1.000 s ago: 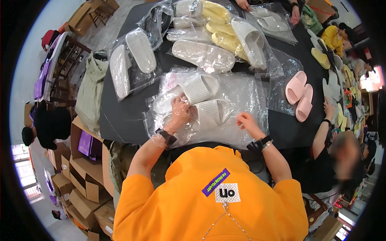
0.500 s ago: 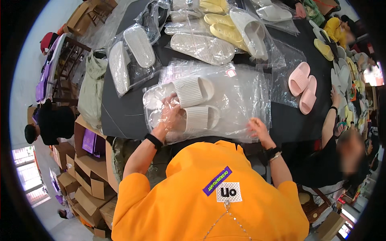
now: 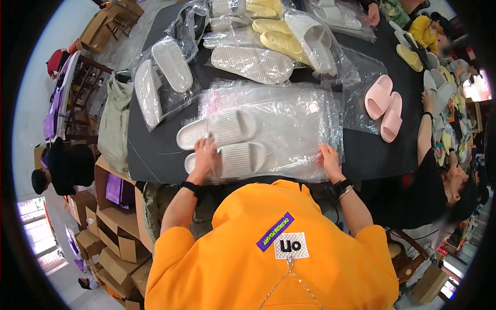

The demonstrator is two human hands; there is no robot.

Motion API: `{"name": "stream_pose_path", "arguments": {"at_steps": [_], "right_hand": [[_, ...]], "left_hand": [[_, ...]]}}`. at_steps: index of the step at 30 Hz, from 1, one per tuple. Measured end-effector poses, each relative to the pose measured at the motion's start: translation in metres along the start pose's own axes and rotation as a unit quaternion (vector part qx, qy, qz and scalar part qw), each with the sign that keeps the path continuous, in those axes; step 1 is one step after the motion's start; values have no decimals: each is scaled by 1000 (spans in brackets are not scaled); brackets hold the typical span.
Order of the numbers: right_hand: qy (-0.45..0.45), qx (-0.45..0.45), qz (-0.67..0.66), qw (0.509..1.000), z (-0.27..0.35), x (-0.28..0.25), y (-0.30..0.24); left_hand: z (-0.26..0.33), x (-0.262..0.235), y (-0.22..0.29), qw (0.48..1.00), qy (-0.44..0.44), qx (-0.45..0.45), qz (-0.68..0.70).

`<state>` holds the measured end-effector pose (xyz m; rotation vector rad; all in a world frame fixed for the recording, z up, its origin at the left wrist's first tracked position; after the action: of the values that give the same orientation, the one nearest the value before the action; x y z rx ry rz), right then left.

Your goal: Packing finished sandals into individual plastic bags and then into a larger transport sack.

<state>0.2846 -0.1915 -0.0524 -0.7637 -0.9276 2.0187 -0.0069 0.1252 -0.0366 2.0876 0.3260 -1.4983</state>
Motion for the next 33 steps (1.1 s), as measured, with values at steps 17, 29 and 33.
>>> {"name": "stream_pose_path", "arguments": {"at_steps": [17,29,33], "right_hand": [[-100,-180,8,979,16,19,-16],[-87,-105,211,968,11,24,-1],[-51,-244,113,962,24,16,-7]], "left_hand": [[-125,-147,79,962,95,70,245],[-138,54,186,989,5,97,114],[-144,24,117,995,57,83,15]]}}
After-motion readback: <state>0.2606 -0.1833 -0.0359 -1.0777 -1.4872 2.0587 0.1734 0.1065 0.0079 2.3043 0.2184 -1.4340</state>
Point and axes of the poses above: each hand's wrist, its own z-axis away from the middle knuckle, its own x-axis out of the palm, y = z × x, the point moved 7 cm from there along -z, towards the middle knuckle, and after that the axes turned 8 degrees about y, right-handed, at the moved point
